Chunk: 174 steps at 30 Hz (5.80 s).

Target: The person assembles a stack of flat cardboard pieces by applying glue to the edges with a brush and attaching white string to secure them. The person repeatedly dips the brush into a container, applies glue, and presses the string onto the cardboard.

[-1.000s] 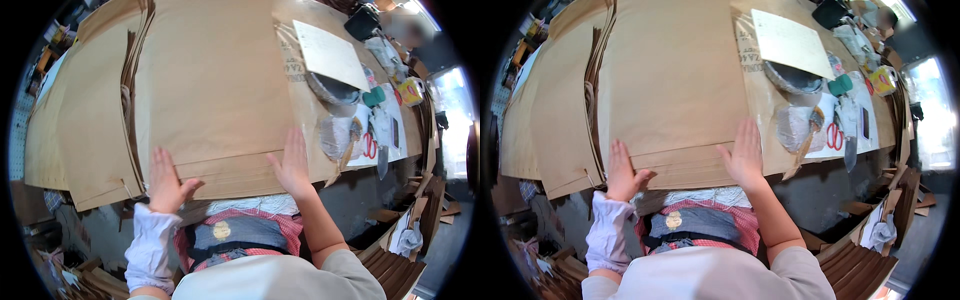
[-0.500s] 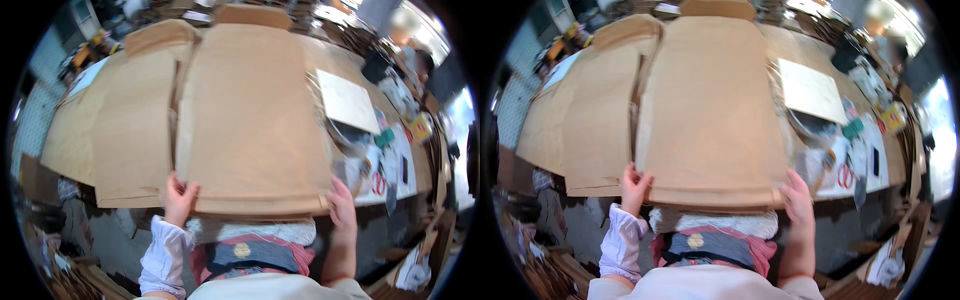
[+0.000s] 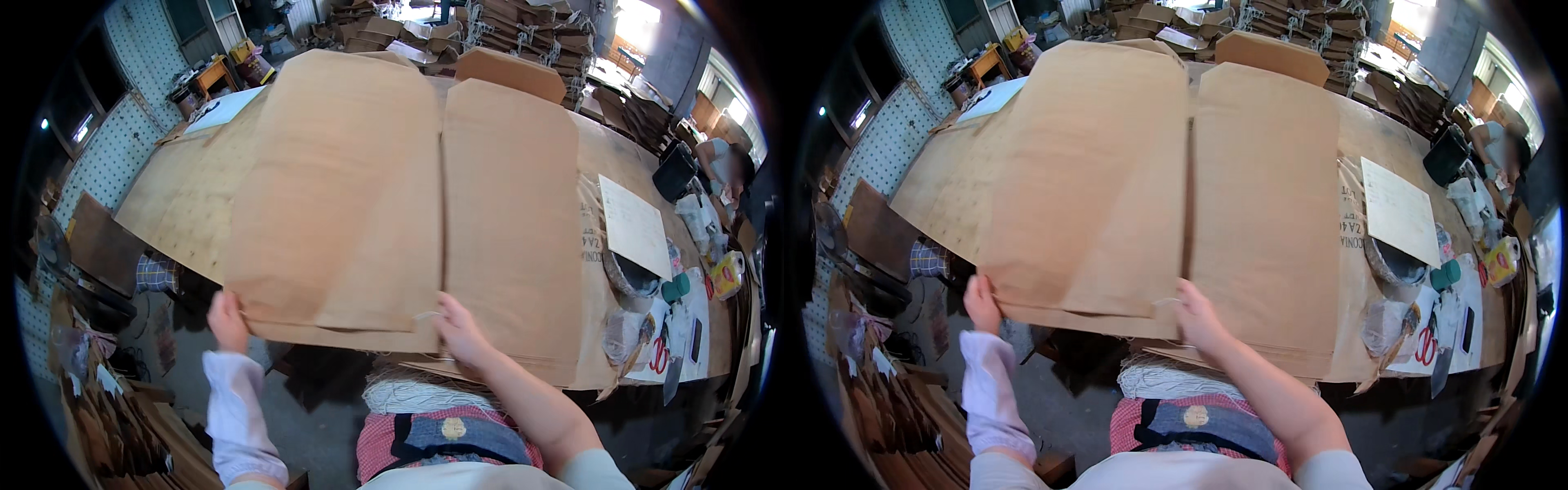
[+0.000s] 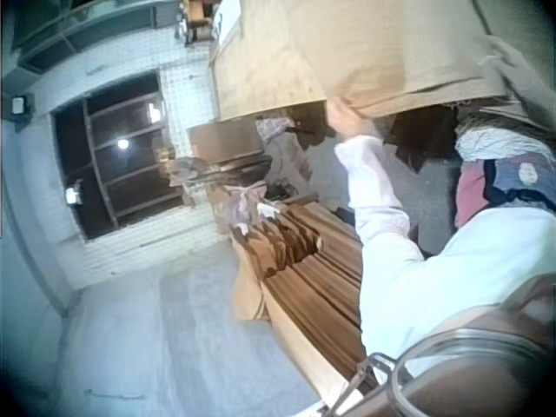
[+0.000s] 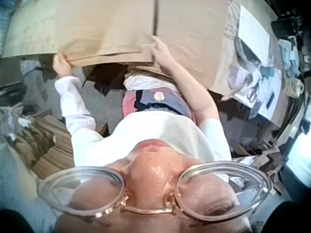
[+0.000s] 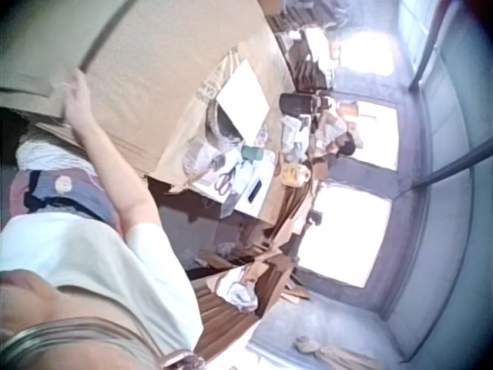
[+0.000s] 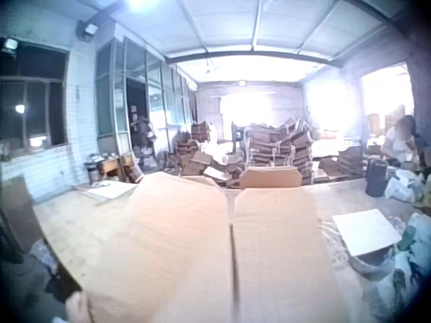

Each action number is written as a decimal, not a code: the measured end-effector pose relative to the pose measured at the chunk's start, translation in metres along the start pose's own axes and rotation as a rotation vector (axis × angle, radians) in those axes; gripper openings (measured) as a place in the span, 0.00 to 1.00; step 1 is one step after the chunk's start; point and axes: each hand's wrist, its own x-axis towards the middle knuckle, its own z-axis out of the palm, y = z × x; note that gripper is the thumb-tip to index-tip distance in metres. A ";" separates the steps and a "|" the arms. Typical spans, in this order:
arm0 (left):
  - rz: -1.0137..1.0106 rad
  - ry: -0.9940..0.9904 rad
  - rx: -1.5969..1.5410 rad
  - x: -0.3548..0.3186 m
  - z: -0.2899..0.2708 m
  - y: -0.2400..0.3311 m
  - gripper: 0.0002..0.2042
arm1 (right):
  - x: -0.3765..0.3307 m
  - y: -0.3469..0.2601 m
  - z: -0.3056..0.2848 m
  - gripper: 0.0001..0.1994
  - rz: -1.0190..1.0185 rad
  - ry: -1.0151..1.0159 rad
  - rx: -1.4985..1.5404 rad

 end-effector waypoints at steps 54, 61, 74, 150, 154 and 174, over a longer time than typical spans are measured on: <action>0.482 -1.090 -0.188 -0.171 0.073 0.222 0.03 | -0.083 -0.139 -0.372 0.20 -0.010 1.188 -1.061; 0.528 -0.758 -0.101 -0.138 0.065 0.220 0.08 | -0.124 -0.086 -0.161 0.04 -0.341 0.697 -0.330; 0.572 -0.912 0.027 -0.111 0.086 0.217 0.07 | -0.055 -0.085 -0.066 0.07 -0.345 0.001 -0.806; 0.569 -0.954 -0.318 -0.090 0.138 0.217 0.14 | -0.105 0.012 -0.207 0.08 -0.518 0.611 -0.931; 0.553 -1.095 -0.415 -0.065 0.136 0.228 0.15 | -0.101 0.009 -0.219 0.05 -0.533 0.236 -0.922; 0.256 -0.946 -0.311 -0.079 0.135 0.232 0.16 | -0.078 0.013 -0.200 0.08 -0.110 0.544 -0.837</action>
